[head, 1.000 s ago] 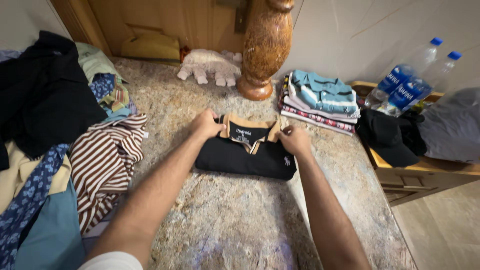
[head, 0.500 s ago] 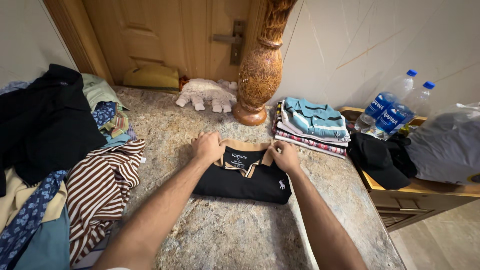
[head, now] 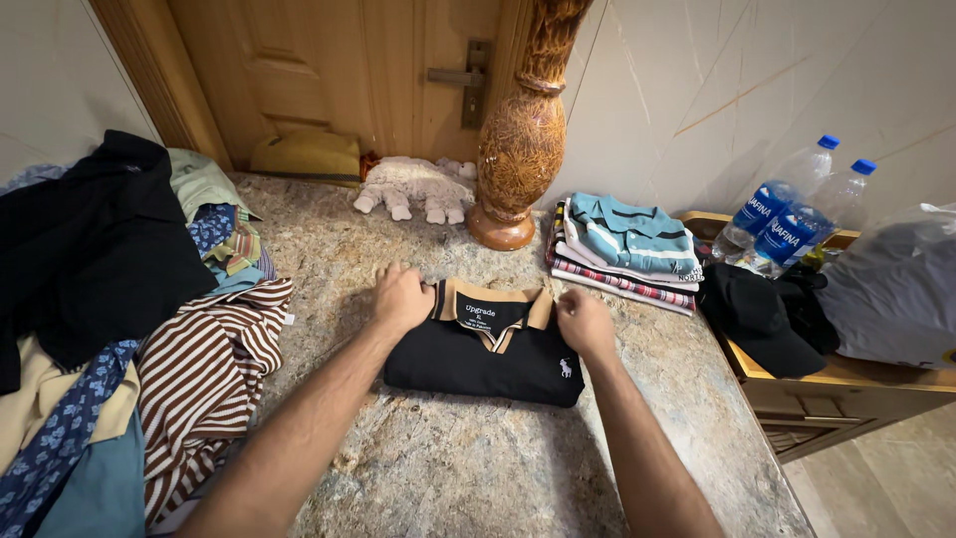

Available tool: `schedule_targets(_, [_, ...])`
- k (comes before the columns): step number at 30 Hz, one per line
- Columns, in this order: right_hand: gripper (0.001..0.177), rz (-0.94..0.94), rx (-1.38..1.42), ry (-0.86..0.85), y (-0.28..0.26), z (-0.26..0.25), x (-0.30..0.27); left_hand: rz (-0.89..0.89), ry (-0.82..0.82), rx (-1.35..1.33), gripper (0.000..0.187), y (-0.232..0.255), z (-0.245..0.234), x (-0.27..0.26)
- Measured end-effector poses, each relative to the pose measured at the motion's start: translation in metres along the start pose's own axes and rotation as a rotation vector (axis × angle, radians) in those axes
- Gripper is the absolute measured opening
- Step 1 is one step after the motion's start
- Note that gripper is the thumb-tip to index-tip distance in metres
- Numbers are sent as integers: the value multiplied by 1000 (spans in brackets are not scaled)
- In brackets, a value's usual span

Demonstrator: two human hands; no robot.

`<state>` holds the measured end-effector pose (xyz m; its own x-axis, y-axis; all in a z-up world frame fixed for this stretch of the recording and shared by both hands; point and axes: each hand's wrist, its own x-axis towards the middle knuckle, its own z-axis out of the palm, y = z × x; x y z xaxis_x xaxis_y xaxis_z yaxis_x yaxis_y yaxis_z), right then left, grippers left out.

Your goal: The person folds a blue and white striped shirt and a black shirt on a counter, smoothing the fabric and folding the sleeves and body before stacking them.

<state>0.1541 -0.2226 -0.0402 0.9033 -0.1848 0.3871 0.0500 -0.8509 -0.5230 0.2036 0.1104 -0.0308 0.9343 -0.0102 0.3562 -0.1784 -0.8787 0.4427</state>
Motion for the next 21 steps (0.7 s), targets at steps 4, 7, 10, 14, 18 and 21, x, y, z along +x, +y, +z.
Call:
schedule_targets(4, [26, 117, -27, -61, 4, -1, -11, 2, -33, -135, 34, -10, 7, -9])
schedule_targets(7, [25, 75, -3, -25, 7, 8, -20, 12, -42, -91, 7, -14, 17, -7])
schedule_targets(10, [23, 16, 34, 23, 14, 20, -22, 97, 66, -128, 7, -19, 24, -3])
schedule_targets(14, [23, -30, 24, 76, 20, 24, -25, 121, 131, -217, 2, -19, 33, -2])
schedule_targets(18, [26, 66, 126, 91, 13, 16, -28, -12, 125, -314, 12, -16, 26, 2])
schedule_targets(21, [28, 176, 75, 70, 14, 7, -34, -193, -54, -234, 30, -15, 12, -2])
